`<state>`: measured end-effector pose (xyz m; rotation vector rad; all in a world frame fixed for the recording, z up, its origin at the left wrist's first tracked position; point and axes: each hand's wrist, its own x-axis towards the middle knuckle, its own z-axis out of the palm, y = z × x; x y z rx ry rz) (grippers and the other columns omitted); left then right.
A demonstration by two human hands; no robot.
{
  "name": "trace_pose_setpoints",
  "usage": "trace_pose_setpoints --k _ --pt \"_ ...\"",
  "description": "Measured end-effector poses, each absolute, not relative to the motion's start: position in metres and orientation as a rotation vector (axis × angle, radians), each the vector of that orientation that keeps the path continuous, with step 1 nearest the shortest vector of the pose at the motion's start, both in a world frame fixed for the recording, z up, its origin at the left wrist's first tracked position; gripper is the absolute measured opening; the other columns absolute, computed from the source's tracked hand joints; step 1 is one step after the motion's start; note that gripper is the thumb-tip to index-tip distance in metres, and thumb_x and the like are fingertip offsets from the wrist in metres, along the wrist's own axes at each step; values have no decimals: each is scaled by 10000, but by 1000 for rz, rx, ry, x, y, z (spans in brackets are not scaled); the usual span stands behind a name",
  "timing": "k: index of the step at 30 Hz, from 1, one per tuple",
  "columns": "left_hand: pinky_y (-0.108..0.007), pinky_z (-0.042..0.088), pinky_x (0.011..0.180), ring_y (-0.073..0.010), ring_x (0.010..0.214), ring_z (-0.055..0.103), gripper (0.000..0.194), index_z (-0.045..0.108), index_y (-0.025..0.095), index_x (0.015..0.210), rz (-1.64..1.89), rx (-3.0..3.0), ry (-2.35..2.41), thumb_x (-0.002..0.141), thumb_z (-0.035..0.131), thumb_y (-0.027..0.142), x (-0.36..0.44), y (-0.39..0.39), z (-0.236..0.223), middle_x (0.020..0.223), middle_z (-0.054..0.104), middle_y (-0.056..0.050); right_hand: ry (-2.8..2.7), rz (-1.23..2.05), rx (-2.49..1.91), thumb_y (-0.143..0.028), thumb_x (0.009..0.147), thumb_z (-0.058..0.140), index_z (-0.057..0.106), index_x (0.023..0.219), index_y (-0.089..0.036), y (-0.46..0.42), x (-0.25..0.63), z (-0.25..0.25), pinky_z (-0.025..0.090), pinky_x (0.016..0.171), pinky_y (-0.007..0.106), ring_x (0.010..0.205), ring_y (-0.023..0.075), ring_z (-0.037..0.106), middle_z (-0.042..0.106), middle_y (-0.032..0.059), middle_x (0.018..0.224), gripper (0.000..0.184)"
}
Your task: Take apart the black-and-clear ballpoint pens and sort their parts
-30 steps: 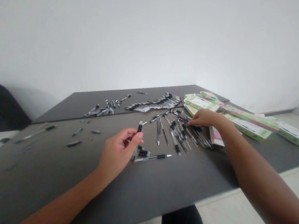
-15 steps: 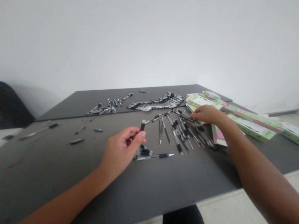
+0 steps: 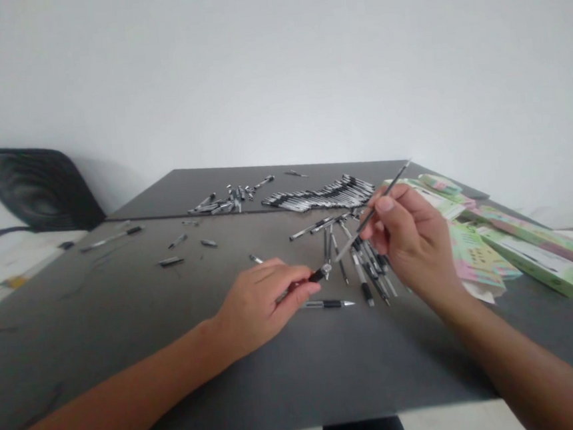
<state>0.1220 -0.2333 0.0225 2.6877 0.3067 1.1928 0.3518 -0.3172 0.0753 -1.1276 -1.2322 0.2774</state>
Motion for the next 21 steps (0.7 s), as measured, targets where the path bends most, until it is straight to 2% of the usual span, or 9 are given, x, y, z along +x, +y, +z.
trace_pose_setpoints --k 5,13,21 --pt "-220 541 685 -115 691 729 315 733 169 1032 1256 2762 105 1150 545 391 122 -231 28 823 810 0 -1261 339 -949 -510 1025 721 610 885 -252 -330 332 77 328 350 207 390 69 457 676 -51 659 314" --pt "-221 588 810 -127 777 778 155 723 166 1061 1289 2778 78 1080 690 316 120 -229 25 900 835 -2 -1261 304 -901 -398 1037 730 651 899 -246 -341 329 78 349 323 178 418 57 514 703 -35 747 220" --pt "-214 581 777 -117 738 757 142 727 158 1052 1303 2761 94 1050 735 300 120 -231 26 871 822 2 -1299 274 -901 -386 1025 748 648 919 -252 -341 330 74 390 323 154 439 48 557 728 -35 815 198"
